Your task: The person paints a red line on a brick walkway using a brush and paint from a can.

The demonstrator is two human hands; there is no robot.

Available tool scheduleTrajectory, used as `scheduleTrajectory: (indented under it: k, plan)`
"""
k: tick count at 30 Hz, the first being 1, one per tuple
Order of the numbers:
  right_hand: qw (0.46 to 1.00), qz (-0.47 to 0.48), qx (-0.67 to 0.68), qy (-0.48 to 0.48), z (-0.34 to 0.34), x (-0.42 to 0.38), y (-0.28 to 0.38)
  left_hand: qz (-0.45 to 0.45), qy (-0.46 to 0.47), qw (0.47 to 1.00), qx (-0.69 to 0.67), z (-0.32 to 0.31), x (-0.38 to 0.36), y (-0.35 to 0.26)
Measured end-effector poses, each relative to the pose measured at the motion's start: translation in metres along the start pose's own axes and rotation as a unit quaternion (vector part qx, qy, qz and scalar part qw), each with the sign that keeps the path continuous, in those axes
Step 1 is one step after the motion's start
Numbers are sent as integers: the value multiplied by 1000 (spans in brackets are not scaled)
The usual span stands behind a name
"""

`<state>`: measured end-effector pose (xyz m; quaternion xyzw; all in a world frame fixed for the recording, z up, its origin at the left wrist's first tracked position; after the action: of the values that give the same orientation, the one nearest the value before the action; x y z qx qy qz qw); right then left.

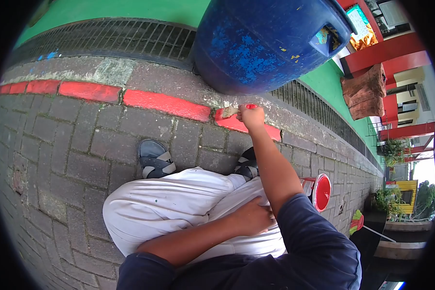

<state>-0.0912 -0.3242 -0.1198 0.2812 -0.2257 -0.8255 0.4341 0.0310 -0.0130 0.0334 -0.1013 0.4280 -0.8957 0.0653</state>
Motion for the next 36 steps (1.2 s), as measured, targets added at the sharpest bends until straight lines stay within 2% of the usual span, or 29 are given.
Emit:
scheduleTrajectory:
  k: [3,6,9,11,13,15,16,19,20,21,24,27,28,31,32,35,36]
  plan:
    - [995,25,-87,-31,25,-3,-7,-7,-21,1000,-5,-4,0,3]
    - [983,-26,-173,-59,74,-12,-14,-19,1,1000,14,-4,-1,0]
    - [993,7,-82,-87,70,1,-23,-31,21,999,29,-4,3,-4]
    - [993,4,119,-21,45,-34,9,-15,35,999,22,-1,2,-5]
    - [997,15,79,-10,21,-42,18,4,63,998,9,3,1,-3]
    - [997,65,-16,-37,19,-41,16,18,92,996,7,5,0,-2]
    - [992,91,-65,-51,23,-41,16,12,65,998,7,5,0,-2]
    - [988,57,-130,-52,50,-42,14,-5,7,1000,0,3,-3,0]
    - [991,20,-122,-41,54,-43,14,-7,2,1000,-6,3,-2,0]
    - [996,27,-73,-38,51,-42,14,-12,-2,1000,-15,3,0,-2]
    - [999,25,39,-23,21,-37,9,8,67,997,-32,10,1,-6]
    - [991,92,-72,-70,10,-36,13,-4,4,1000,-16,11,-2,-2]
    - [989,93,-89,-69,13,-30,6,-12,-15,1000,-12,8,-2,-1]
    - [980,55,-172,-85,41,-21,-9,4,5,1000,-30,6,-1,-1]
    - [986,25,-147,-77,53,-36,7,13,10,999,-40,7,-1,1]
    - [996,65,1,-67,44,-22,5,-22,-17,999,-41,0,-1,-1]
    - [996,44,48,-55,39,-35,22,-10,-5,999,-42,-2,1,2]
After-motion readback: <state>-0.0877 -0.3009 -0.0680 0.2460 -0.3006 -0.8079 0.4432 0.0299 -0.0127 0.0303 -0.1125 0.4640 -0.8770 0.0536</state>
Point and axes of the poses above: each hand's wrist, its own x-axis towards the middle knuckle, its own z-axis out of the back of the hand, y = z × x, the point moved 7 cm from there along x, towards the middle knuckle, and after that the axes turned 6 degrees about -x, right-handed, at the moved point
